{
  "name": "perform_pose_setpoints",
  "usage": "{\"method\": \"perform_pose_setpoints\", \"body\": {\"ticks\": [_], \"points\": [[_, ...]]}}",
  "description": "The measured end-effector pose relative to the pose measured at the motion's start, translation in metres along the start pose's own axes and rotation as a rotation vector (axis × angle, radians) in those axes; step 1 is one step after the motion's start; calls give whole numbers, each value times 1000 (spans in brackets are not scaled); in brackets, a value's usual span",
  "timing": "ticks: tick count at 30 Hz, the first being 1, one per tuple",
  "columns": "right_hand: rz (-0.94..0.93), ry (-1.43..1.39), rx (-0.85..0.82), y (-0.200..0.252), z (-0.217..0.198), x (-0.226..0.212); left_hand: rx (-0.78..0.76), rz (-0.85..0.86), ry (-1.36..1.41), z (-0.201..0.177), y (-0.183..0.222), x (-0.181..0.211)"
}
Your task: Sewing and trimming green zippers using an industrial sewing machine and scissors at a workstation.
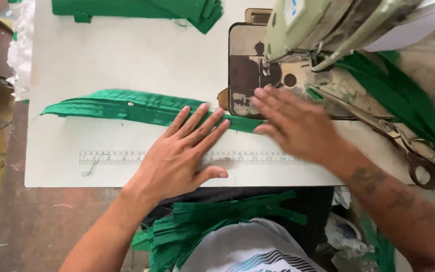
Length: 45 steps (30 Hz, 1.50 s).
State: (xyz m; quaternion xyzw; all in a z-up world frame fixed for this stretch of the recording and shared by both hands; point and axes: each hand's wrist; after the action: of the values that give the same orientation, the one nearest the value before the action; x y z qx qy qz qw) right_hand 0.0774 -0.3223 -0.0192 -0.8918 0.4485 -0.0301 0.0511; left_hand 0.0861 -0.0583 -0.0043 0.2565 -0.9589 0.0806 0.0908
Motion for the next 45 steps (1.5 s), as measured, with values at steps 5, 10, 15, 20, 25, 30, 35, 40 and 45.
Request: {"method": "perform_pose_setpoints", "body": {"ticks": [5, 10, 15, 20, 25, 30, 35, 40, 45], "points": [[974, -282, -399, -14, -73, 8, 1, -64, 0, 1, -4, 9], [10, -218, -89, 15, -25, -22, 30, -129, -54, 8, -14, 23], [37, -100, 58, 24, -23, -29, 130, -146, -24, 0, 5, 11], [53, -139, 101, 59, -16, -74, 90, -204, -112, -16, 62, 9], [89, -235, 237, 68, -19, -78, -4, -137, -95, -16, 96, 1], [259, -636, -50, 46, -36, -46, -252, -293, 387, -66, 55, -39], [290, -225, -36, 15, -40, -17, -75, -215, -152, -66, 1, -36], [252, -157, -370, -19, -48, 29, -75, 72, 9, -14, -9, 6], [740, -230, -562, -26, -66, 49, -35, 20, -27, 0, -7, 10]]}}
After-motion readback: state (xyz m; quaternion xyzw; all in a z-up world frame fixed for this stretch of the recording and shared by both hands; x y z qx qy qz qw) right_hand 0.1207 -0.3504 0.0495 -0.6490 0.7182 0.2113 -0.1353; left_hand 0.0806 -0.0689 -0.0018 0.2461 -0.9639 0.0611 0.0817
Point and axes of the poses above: each hand's wrist, its own y-axis away from the middle knuckle, its own z-axis out of the palm, x = y × z, and after that the axes turned 7 degrees about -x, right-handed
